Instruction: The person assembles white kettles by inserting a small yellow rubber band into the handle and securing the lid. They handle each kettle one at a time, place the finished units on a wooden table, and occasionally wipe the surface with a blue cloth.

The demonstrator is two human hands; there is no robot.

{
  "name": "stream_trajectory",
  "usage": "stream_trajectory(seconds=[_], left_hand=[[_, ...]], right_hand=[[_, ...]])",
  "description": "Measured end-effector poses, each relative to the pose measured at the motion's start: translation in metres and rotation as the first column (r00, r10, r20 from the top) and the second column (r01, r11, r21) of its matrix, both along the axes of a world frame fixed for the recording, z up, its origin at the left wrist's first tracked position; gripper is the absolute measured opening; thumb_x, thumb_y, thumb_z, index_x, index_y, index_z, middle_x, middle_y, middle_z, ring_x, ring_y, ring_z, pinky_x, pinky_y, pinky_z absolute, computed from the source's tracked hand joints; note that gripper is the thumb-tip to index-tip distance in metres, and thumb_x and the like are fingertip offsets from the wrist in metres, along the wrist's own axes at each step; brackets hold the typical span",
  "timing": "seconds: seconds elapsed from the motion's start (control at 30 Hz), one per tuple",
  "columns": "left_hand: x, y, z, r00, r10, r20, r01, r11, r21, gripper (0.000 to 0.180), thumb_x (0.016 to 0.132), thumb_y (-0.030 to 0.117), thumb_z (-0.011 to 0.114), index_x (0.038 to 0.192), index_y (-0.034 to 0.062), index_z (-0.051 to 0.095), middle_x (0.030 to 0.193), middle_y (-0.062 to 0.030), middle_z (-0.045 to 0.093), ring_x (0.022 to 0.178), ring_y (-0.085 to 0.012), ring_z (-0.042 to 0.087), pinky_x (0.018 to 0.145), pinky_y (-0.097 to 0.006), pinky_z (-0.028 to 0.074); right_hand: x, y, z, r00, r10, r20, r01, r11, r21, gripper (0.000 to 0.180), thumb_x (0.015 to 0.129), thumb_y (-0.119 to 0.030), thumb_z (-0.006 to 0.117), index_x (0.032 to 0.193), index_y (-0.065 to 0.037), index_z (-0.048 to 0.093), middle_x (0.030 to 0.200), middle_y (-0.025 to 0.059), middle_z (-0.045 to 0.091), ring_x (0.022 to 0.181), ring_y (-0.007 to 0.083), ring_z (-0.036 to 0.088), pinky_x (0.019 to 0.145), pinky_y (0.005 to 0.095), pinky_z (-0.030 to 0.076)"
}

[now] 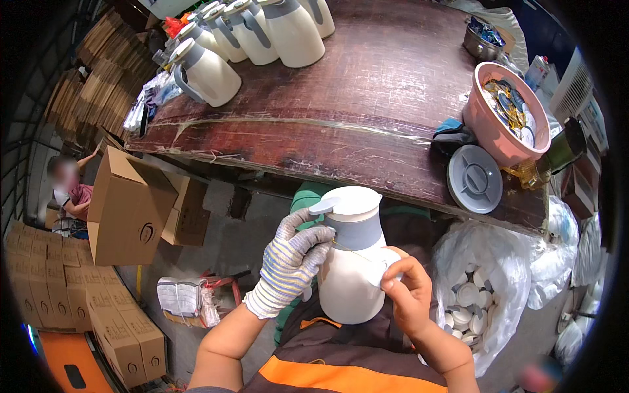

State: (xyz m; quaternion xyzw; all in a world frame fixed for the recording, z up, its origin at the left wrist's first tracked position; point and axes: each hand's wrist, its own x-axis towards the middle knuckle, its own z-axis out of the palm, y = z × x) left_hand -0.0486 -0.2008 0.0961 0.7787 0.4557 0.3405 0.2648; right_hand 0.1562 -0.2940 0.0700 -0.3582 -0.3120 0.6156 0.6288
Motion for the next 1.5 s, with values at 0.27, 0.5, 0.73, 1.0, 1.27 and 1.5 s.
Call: stream_trajectory(seconds=[0.27, 0.5, 0.73, 1.0, 1.27, 1.5], left_hand=[[-0.004, 0.001, -0.002, 0.997, 0.007, 0.081, -0.003, 0.999, -0.039, 0.02, 0.082, 0.004, 0.066, 0.102, 0.0063, 0.07, 0.113, -0.0153, 0.058, 0.098, -0.026, 0.063, 0.083, -0.033, 0.052], [-0.001, 0.0, 0.001, 0.998, -0.018, 0.063, 0.02, 0.999, -0.032, 0.02, 0.083, 0.004, 0.066, 0.102, 0.0054, 0.068, 0.107, -0.0137, 0.057, 0.095, -0.0251, 0.062, 0.081, -0.032, 0.052], [-0.003, 0.001, -0.005, 0.995, 0.019, 0.094, -0.011, 0.996, -0.094, 0.021, 0.082, 0.002, 0.064, 0.103, 0.0039, 0.065, 0.107, -0.0139, 0.056, 0.099, -0.026, 0.06, 0.085, -0.033, 0.05], [-0.008, 0.001, 0.014, 0.992, 0.12, -0.047, -0.118, 0.705, -0.699, 0.021, 0.083, 0.02, 0.072, 0.094, 0.0038, 0.064, 0.076, 0.0033, 0.055, 0.07, -0.0047, 0.046, 0.061, -0.022, 0.042], [-0.016, -0.009, 0.042, 0.946, 0.207, 0.248, 0.08, 0.594, -0.801, 0.024, 0.084, 0.015, 0.072, 0.102, 0.0012, 0.063, 0.081, -0.0007, 0.064, 0.07, -0.0053, 0.056, 0.063, -0.022, 0.048], [-0.026, 0.001, 0.1, 0.837, 0.34, 0.429, -0.027, 0.809, -0.587, 0.021, 0.084, 0.008, 0.072, 0.1, 0.0031, 0.059, 0.087, -0.0026, 0.063, 0.074, -0.0105, 0.06, 0.069, -0.026, 0.05]], right_hand=[[0.003, 0.006, -0.007, 1.0, -0.002, 0.0, 0.002, 1.0, -0.025, 0.009, 0.082, 0.001, 0.057, 0.09, -0.002, 0.058, 0.115, 0.0101, 0.057, 0.102, 0.0155, 0.051, 0.091, 0.028, 0.038], [0.008, 0.012, -0.014, 0.992, -0.118, -0.034, 0.114, 0.99, -0.084, 0.01, 0.078, 0.004, 0.052, 0.086, -0.001, 0.056, 0.106, 0.0086, 0.06, 0.091, 0.013, 0.054, 0.083, 0.0256, 0.042], [-0.003, -0.008, -0.017, 0.753, -0.053, 0.656, -0.221, 0.919, 0.327, 0.01, 0.073, 0.0, 0.058, 0.081, -0.006, 0.061, 0.09, 0.0118, 0.061, 0.1, 0.0311, 0.055, 0.097, 0.0368, 0.037], [0.024, 0.013, -0.033, 0.959, -0.116, 0.26, 0.133, 0.99, -0.05, 0.008, 0.08, 0.001, 0.057, 0.087, -0.001, 0.059, 0.105, 0.0087, 0.056, 0.094, 0.0147, 0.054, 0.085, 0.0282, 0.043], [0.028, 0.011, -0.011, 0.818, -0.034, 0.575, 0.011, 0.999, 0.043, 0.013, 0.084, -0.006, 0.063, 0.096, -0.001, 0.064, 0.096, 0.0069, 0.06, 0.081, 0.0145, 0.057, 0.073, 0.0263, 0.046], [0.029, 0.002, -0.004, 0.92, 0.058, 0.388, -0.002, 0.99, -0.143, 0.016, 0.088, -0.007, 0.062, 0.101, 0.001, 0.062, 0.092, 0.0064, 0.063, 0.079, 0.0109, 0.061, 0.074, 0.0253, 0.049]])
